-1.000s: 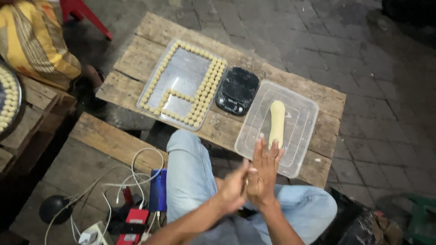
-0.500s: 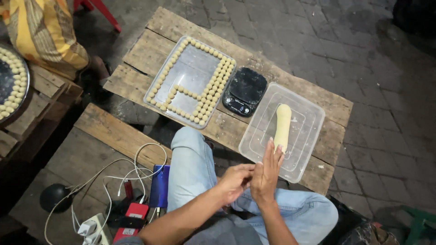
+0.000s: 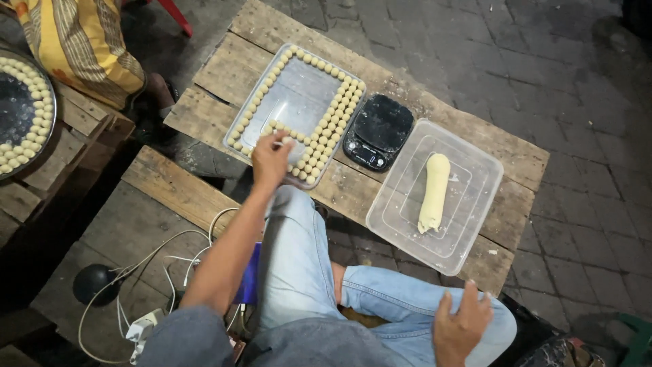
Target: The person sits on the ground and repeatedly pinches off small pieces of dough from a larger mass. They roll each piece between their palms to form a ball and place it into a tray. The person occasionally weighs a piece on a digital scale and adjusts the dough mass.
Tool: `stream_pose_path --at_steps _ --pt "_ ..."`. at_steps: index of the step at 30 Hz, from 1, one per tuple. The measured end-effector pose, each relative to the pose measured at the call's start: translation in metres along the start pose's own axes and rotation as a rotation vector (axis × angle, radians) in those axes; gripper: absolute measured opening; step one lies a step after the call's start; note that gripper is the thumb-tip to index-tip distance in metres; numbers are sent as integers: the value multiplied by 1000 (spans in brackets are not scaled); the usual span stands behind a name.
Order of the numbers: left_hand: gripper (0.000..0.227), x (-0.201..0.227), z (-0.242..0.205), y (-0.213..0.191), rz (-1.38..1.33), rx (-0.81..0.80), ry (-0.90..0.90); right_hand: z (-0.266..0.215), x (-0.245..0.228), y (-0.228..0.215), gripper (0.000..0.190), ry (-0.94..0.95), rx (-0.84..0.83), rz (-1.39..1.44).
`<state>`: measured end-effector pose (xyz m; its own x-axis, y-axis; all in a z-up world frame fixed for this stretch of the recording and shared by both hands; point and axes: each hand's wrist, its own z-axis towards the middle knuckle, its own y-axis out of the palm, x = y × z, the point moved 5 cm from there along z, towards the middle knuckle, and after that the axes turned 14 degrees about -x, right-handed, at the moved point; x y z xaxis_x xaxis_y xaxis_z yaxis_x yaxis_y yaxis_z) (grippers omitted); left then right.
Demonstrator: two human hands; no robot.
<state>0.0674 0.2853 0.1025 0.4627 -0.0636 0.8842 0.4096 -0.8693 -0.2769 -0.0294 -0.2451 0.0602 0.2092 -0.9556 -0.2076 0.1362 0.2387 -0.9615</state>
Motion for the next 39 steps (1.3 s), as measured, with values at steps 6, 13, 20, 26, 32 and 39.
stream_pose_path --at_steps 6,13,20,26,32,39 --pt "21 -46 98 -29 172 153 269 -5 4 7 51 153 -83 -89" --pt "19 -47 141 -20 470 191 369 0 2 11 49 178 -58 -207" --pt "20 -47 137 -14 742 254 366 0 4 13 43 162 -25 -218" --pt "34 -85 168 -21 588 159 408 -1 5 15 42 166 -30 -228" --pt "28 -69 157 -32 553 156 292 3 0 9 39 158 -44 -251" --pt "25 -65 159 -19 623 113 257 1 0 9 37 136 -6 -210"
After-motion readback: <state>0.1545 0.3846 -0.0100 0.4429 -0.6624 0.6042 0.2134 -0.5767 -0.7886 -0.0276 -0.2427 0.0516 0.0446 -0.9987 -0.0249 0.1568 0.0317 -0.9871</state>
